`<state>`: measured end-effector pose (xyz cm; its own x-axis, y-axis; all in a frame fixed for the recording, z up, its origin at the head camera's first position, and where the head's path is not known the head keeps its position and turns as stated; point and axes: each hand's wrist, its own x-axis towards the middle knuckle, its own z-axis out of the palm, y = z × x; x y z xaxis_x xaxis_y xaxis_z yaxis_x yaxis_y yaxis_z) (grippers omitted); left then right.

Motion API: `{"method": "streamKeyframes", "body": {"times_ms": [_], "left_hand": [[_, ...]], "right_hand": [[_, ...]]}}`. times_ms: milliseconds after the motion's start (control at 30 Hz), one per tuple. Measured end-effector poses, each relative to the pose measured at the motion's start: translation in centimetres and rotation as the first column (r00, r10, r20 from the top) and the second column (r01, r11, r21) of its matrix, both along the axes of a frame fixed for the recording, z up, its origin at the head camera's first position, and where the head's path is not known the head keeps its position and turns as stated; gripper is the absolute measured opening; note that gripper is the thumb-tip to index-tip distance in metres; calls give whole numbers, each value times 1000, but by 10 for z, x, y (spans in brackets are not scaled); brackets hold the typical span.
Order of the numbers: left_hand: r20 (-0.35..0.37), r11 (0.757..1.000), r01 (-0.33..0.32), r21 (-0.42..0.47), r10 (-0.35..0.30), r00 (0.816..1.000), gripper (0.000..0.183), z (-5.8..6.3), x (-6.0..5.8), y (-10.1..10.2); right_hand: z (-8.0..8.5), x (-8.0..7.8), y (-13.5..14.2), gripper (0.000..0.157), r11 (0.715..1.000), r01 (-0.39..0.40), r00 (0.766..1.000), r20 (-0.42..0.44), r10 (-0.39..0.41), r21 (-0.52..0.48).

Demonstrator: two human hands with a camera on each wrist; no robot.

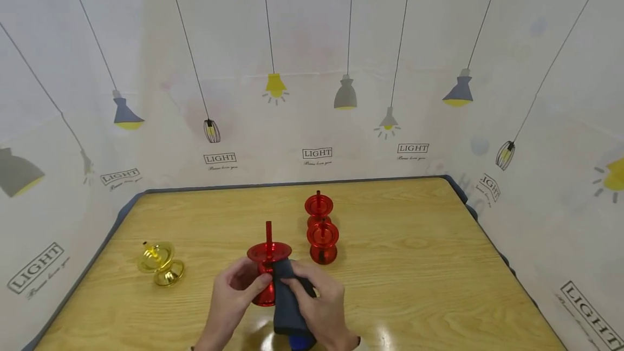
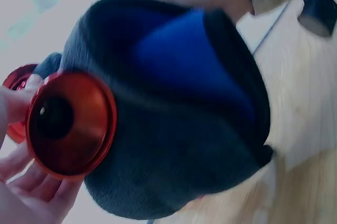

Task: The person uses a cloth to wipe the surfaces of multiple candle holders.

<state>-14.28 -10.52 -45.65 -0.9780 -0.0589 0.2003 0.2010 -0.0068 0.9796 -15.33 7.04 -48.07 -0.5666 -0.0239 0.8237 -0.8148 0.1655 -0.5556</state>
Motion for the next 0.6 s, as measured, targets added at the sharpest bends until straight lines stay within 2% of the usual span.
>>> {"method": "streamKeyframes", "body": {"times_ms": [67, 167, 233, 367, 467, 600], "left_hand": [[6, 998, 58, -12, -58, 998, 20, -3, -1, -4], [1, 988, 153, -24, -153, 988, 20, -10, -3, -12], [-1, 977, 210, -17, -210, 978, 23, -13, -5, -16], [-7, 957, 290, -10, -290, 957, 27, -15, -3, -21], [-6, 956, 292, -13, -292, 957, 27, -14, -1, -21], [-10, 984, 178, -26, -178, 984, 27, -12, 4, -13]], "right_hand": [[1, 0, 2, 36, 999, -40, 997, 72, 41, -22], [3, 2, 4, 29, 997, -60, 976, 207, 70, -56], [5, 4, 3, 24, 996, -50, 952, 297, 71, -79], [7, 6, 1, 16, 993, -11, 889, 454, 64, -119], [6, 6, -1, 12, 991, 9, 857, 512, 61, -134], [4, 7, -4, 11, 985, 33, 844, 532, 64, -171]]}}
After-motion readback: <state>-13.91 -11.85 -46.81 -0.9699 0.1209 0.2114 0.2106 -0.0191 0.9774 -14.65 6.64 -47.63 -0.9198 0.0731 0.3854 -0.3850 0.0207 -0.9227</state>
